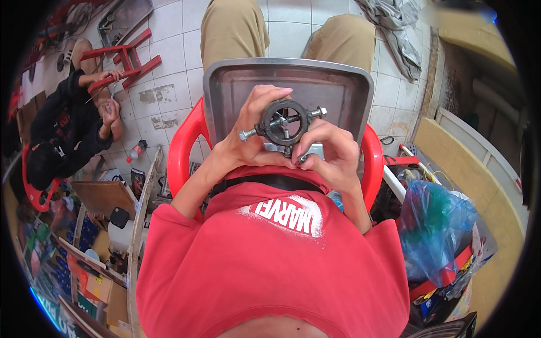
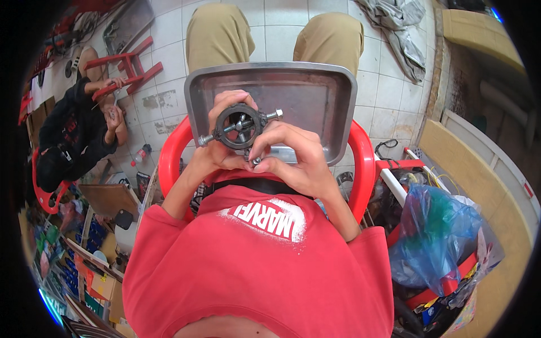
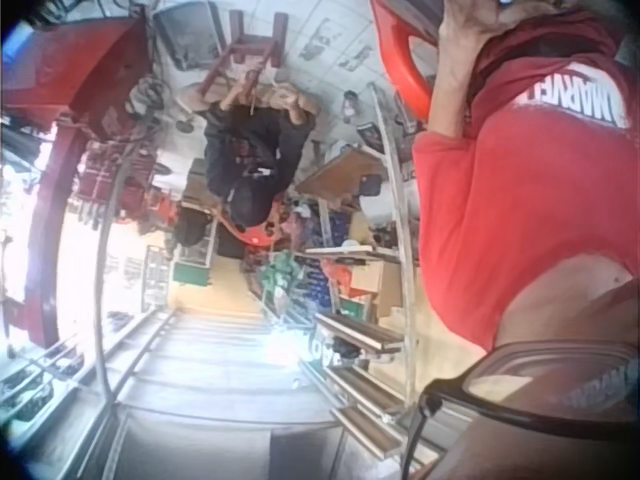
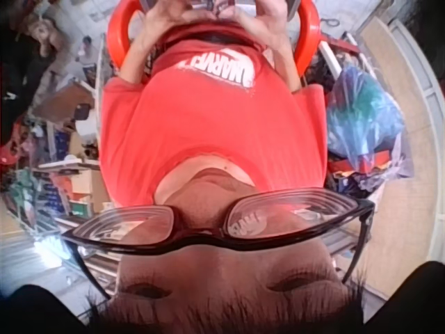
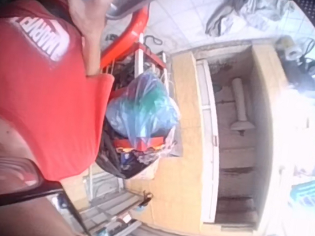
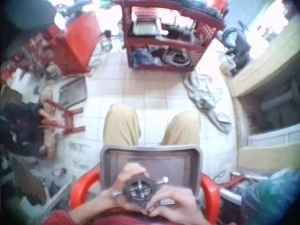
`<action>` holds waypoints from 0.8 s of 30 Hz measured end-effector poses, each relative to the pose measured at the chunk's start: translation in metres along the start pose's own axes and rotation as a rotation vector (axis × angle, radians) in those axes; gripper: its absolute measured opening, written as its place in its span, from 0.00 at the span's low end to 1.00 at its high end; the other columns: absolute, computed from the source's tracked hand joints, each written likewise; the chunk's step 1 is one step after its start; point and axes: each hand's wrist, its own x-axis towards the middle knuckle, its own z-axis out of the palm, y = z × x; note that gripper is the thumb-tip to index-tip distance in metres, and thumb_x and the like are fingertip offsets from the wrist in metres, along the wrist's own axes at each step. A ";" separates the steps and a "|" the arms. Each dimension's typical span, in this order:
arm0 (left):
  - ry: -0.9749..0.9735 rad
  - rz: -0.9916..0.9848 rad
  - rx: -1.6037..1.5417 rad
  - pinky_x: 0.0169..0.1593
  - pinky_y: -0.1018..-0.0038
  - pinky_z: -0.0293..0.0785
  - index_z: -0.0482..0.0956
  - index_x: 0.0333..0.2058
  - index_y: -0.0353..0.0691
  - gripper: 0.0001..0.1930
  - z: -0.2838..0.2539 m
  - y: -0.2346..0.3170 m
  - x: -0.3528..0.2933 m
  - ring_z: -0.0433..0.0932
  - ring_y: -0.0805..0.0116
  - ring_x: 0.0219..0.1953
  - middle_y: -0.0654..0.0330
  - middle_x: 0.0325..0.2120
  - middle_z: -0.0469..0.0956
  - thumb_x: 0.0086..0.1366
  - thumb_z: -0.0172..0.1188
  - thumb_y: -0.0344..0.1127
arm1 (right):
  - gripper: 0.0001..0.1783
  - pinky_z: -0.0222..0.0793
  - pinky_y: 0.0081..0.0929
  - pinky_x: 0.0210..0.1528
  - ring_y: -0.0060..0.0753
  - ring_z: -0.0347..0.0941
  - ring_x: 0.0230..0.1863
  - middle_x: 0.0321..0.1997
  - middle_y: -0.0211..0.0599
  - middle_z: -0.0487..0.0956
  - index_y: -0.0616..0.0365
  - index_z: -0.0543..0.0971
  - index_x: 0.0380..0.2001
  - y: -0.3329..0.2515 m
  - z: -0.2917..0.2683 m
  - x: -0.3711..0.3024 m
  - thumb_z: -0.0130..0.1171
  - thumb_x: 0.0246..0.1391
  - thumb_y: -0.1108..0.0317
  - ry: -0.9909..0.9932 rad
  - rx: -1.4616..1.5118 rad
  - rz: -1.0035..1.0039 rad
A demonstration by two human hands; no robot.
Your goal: The person sits on a red chair and assembles a mechanical component, likely a carburetor, using small metal parts and screws. They manipulate the parts over a metal tray, inserting pins and tightening screws by hand. The person occasionally looks around the workshop before returning to the assembly task.
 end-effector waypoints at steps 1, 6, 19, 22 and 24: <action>0.002 0.002 0.013 0.58 0.55 0.69 0.62 0.65 0.34 0.58 -0.001 0.000 0.001 0.72 0.47 0.54 0.45 0.55 0.70 0.42 0.83 0.57 | 0.12 0.73 0.26 0.36 0.29 0.78 0.33 0.33 0.36 0.82 0.61 0.82 0.36 -0.008 0.001 0.002 0.72 0.47 0.78 0.027 -0.095 0.007; 0.086 -0.021 -0.032 0.60 0.59 0.69 0.63 0.65 0.34 0.55 0.002 0.000 0.000 0.72 0.49 0.55 0.46 0.54 0.69 0.42 0.84 0.50 | 0.12 0.70 0.25 0.28 0.28 0.78 0.30 0.33 0.37 0.82 0.60 0.85 0.33 -0.040 0.009 0.014 0.72 0.43 0.82 0.176 -0.504 -0.045; 0.151 0.064 -0.037 0.43 0.61 0.73 0.67 0.57 0.36 0.47 -0.003 0.008 0.012 0.75 0.55 0.39 0.52 0.41 0.75 0.43 0.84 0.47 | 0.12 0.79 0.28 0.36 0.34 0.82 0.34 0.33 0.40 0.83 0.65 0.81 0.34 -0.016 0.017 0.012 0.69 0.45 0.86 0.145 -0.255 0.015; 0.142 0.060 -0.067 0.42 0.61 0.73 0.68 0.55 0.36 0.44 -0.002 0.011 0.014 0.75 0.55 0.38 0.53 0.38 0.75 0.42 0.81 0.44 | 0.13 0.78 0.29 0.36 0.37 0.82 0.34 0.32 0.39 0.84 0.64 0.81 0.34 -0.019 0.012 0.014 0.69 0.44 0.85 0.085 -0.346 -0.037; 0.134 0.057 -0.081 0.42 0.61 0.72 0.68 0.55 0.36 0.42 -0.002 0.011 0.013 0.75 0.55 0.38 0.53 0.37 0.75 0.41 0.79 0.43 | 0.14 0.78 0.30 0.36 0.39 0.83 0.34 0.32 0.39 0.84 0.63 0.80 0.34 -0.022 0.011 0.013 0.70 0.43 0.85 0.064 -0.386 -0.053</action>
